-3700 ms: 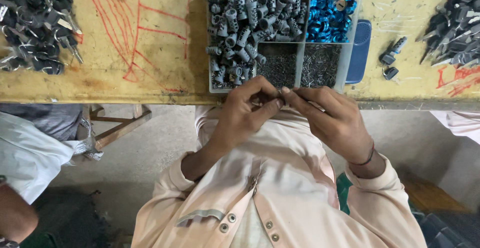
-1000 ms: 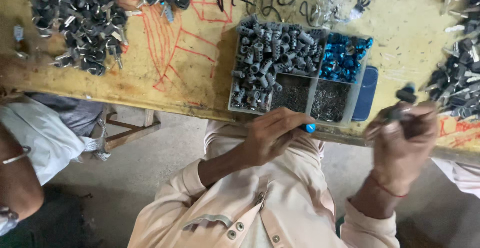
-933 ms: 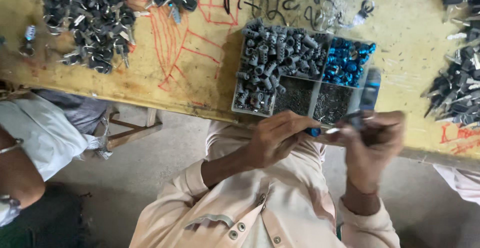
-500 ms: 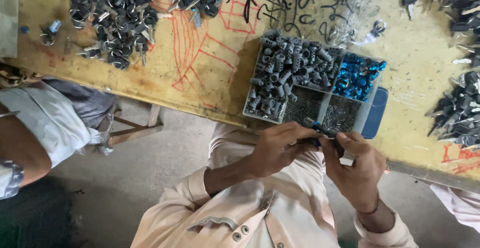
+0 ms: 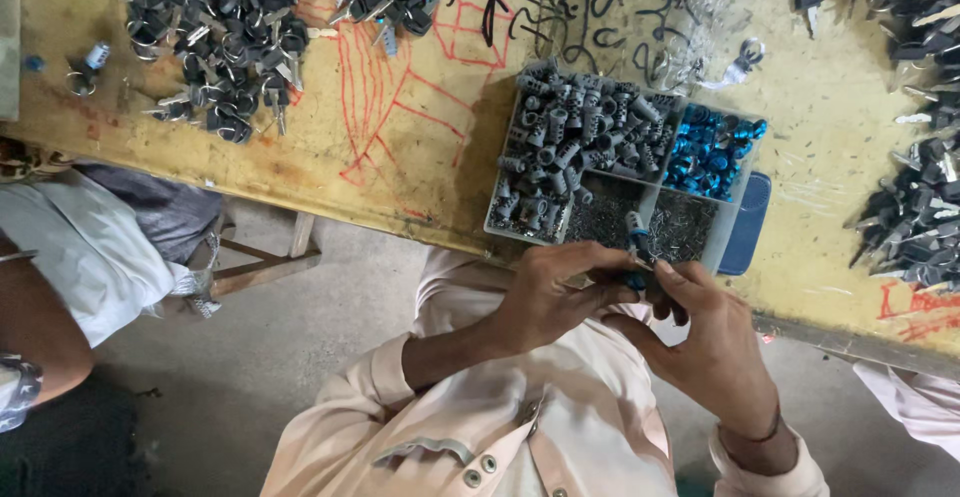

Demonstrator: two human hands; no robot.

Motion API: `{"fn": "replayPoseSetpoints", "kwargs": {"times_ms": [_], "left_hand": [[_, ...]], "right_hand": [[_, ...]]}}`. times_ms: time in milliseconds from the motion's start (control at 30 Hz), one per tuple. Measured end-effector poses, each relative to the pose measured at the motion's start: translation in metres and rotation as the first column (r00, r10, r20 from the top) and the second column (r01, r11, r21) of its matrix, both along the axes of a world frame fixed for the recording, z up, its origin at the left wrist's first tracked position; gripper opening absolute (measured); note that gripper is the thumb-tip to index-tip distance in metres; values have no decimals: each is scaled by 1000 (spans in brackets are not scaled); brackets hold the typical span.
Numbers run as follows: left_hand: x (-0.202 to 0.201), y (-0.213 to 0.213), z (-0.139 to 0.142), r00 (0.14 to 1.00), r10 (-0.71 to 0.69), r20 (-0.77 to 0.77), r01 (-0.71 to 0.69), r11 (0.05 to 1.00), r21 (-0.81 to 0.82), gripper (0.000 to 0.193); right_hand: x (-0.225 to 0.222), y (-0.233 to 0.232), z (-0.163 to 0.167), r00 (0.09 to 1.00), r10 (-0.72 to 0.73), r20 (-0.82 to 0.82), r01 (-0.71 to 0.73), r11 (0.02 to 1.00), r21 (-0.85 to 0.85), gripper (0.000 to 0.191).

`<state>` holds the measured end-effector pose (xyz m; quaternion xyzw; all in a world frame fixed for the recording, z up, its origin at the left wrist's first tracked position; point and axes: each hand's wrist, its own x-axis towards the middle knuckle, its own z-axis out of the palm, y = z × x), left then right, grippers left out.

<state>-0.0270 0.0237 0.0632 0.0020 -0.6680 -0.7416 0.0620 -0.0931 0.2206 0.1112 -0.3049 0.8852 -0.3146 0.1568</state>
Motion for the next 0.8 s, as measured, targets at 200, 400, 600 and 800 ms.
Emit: {"fn": "replayPoseSetpoints", "kwargs": {"times_ms": [200,400,600,800], "left_hand": [[1,0,3,998,28,-60,-35,992,-118,35],[1,0,-3,989,-2,145,-15,993,113,36],[4,-16,5,953,-190,236,152,974,169,19],[23,-55,25,969,-214,124,242,928,-284,24]], "right_hand": [[-4,5,4,990,35,-139,-63,977,-202,39],[4,-11,-4,999,-50,-11,51,986,158,72],[-30,-47,71,955,286,-79,-286,958,15,73],[-100,-38,77,957,171,-235,-199,975,-102,61]]}}
